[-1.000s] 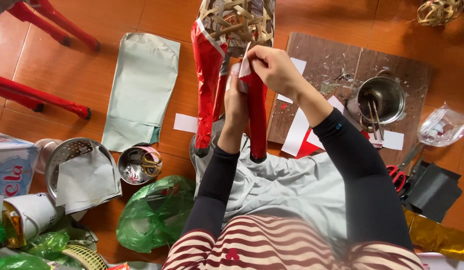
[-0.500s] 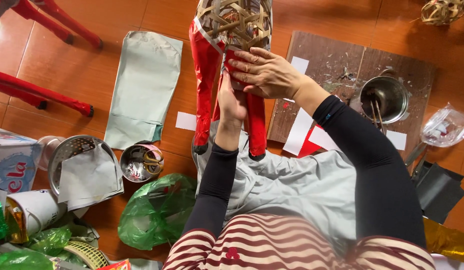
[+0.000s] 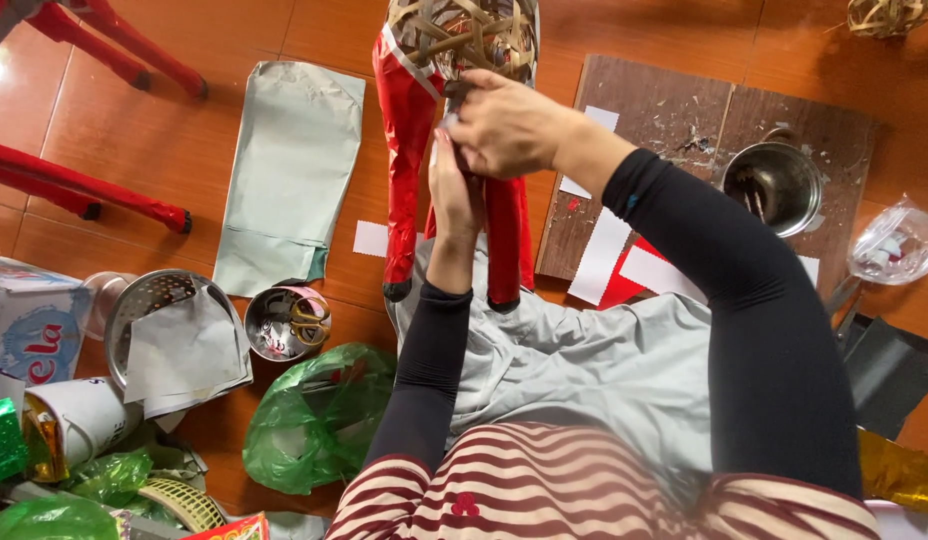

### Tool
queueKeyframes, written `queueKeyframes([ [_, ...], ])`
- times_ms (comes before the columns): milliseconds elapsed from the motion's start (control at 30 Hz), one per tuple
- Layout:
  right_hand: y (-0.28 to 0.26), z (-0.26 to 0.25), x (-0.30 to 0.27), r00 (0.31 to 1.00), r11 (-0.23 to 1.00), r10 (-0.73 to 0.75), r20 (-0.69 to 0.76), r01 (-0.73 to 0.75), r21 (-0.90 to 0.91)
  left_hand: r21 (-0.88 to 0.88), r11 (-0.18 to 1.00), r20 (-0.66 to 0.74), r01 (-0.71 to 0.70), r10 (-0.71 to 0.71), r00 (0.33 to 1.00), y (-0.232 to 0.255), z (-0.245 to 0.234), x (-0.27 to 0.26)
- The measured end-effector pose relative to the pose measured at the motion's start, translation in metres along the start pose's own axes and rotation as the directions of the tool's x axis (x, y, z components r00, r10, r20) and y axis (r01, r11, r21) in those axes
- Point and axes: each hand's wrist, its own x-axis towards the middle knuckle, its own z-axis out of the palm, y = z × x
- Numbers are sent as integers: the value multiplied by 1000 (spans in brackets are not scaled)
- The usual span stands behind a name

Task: Decorating a paper giraffe frame with colored paper and glue.

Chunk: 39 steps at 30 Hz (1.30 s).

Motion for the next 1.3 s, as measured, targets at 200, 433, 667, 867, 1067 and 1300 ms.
queueKeyframes([
  [200, -11, 48, -35, 628, 663, 558, -542, 56, 746, 519, 774, 236, -363, 279, 931, -1, 3, 8],
  [433, -59, 71, -45, 488, 261, 831, -267, 82, 962, 794, -445, 504, -415, 101, 858, -2, 43, -4],
  [667, -65, 61, -26, 453, 322, 828, -331, 99, 941, 840, -382, 514, -385, 334, 790, -47, -24, 30],
  [867, -33, 100, -13, 307, 4, 945, -109, 322, 947, 843, -484, 375, -237, 210, 903, 10, 46, -6],
  [1067, -15, 135, -2, 294, -210, 953, 73, 467, 859, 810, -519, 445, -271, 245, 862, 21, 39, -6],
  [1300, -2, 147, 11, 334, -377, 922, 196, 657, 653, 729, 77, 605, -680, 392, 693, 18, -3, 8],
])
